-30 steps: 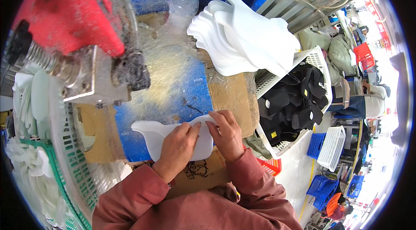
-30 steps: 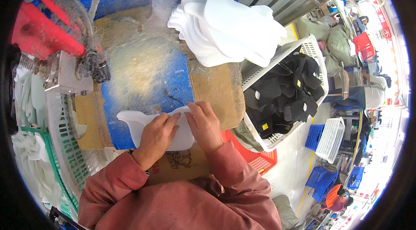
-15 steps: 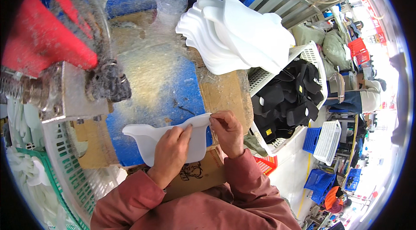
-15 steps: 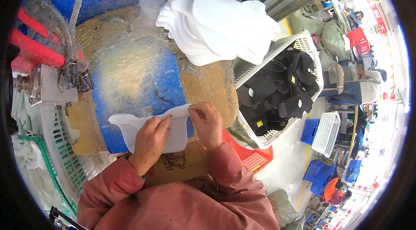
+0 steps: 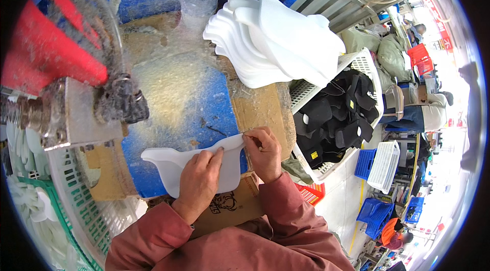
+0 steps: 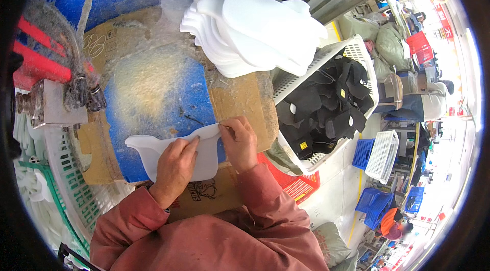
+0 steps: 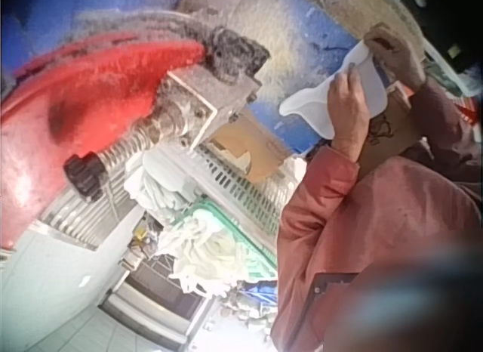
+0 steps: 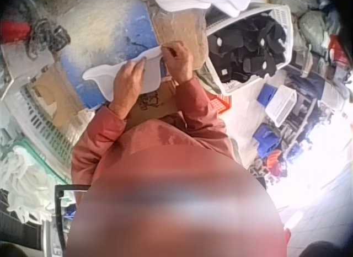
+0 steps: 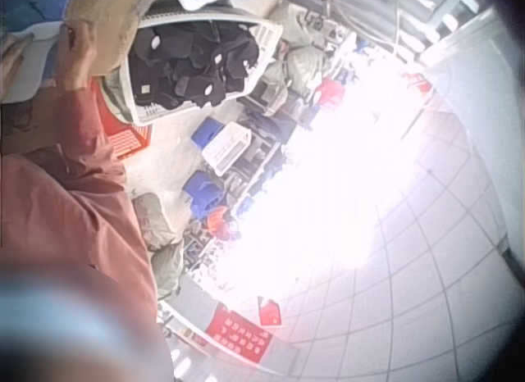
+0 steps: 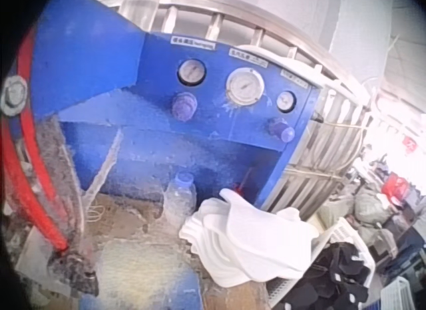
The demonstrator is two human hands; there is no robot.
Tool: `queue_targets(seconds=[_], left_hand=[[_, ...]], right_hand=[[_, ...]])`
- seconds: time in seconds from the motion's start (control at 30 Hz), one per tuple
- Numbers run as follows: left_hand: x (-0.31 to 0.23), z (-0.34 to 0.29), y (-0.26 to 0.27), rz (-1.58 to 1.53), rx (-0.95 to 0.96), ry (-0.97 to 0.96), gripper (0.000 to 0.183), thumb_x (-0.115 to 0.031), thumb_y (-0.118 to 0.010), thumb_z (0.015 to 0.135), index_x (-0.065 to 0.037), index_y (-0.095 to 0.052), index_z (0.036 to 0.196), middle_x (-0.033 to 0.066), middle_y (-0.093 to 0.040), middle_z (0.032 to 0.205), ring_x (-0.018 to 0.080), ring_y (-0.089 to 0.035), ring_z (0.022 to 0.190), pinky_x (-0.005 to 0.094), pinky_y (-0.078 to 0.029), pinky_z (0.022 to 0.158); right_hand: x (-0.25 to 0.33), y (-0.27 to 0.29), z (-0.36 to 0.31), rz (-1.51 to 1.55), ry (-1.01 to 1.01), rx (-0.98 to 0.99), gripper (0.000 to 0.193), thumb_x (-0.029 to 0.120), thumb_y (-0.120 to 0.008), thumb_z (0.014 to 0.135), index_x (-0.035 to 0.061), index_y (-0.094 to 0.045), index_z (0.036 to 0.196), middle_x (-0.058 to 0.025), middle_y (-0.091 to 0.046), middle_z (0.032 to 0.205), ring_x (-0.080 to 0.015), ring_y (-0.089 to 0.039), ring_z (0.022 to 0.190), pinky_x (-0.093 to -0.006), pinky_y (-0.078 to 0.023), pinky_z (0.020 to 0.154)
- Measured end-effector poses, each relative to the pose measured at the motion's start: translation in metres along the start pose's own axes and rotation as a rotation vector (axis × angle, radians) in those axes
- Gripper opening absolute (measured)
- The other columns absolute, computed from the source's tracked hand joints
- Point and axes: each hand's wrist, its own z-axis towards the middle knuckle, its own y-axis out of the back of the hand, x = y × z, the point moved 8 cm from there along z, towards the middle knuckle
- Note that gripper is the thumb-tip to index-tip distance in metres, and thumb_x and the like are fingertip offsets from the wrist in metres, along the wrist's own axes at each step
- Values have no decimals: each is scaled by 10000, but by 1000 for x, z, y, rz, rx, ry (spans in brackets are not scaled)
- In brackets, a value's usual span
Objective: The person repeatedly picks white foam pieces from a basket, places them under a press to trim edges, and returns the trimmed pieces to the basket. The cycle of pick, press, and return is performed continuously throughout the clip.
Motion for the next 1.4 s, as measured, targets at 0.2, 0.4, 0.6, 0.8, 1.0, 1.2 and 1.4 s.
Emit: queue_targets(seconds=[0.2,0.4,0.6,0.8,1.0,1.2,1.4], left_hand=[[0,1,-1,6,-8,-5,389,-16,-671,894,38,-674,1279,106,-575,959,291,-631,882,400,-543,793],[0,0,-3,21,-23,0,407,-1,-714,850,19,-688,1255,118,-588,957,314,-632,873,421,-541,781],[3,-5,-4,-37,-39,-25,418,-7,-616,869,28,-649,1284,140,-591,982,338,-634,920,437,-531,822],[33,-13,-4,-420,-89,36,364,-37,-626,953,1,-635,1315,177,-655,1024,366,-662,927,455,-543,811],[71,-14,-34,-960,-11,250,374,-124,-636,1018,-45,-611,1382,97,-699,1094,202,-682,970,344,-543,894],[61,-12,-2,-893,155,232,531,-219,-653,1012,-155,-530,1525,152,-709,1184,262,-697,991,394,-541,899],[32,-46,113,-40,-261,-290,724,-321,-741,920,-80,-476,1549,208,-582,1416,357,-628,1206,481,-539,976]], right_hand=[[4,-1,5,-62,21,22,101,6,-745,898,23,-709,990,-118,-654,953,-262,-684,818,-351,-542,707],[0,-3,7,-216,43,56,79,58,-736,918,16,-695,970,-134,-652,915,-269,-678,758,-367,-542,695],[1,-8,13,-359,25,165,142,217,-709,939,78,-681,947,-158,-670,974,-411,-686,828,-507,-549,707],[2,2,19,-104,-16,246,146,119,-742,942,-9,-694,992,-97,-711,891,-155,-678,729,-319,-546,652],[-34,-10,23,41,-335,541,353,287,-683,1003,-31,-731,1147,-74,-725,986,-155,-690,845,-313,-591,686],[15,-18,14,142,-36,514,262,144,-662,970,-40,-689,1154,-121,-694,970,-188,-699,788,-321,-610,625],[133,18,-49,-253,692,428,245,44,-733,922,20,-736,1166,-148,-743,966,-239,-730,773,-367,-574,658]])
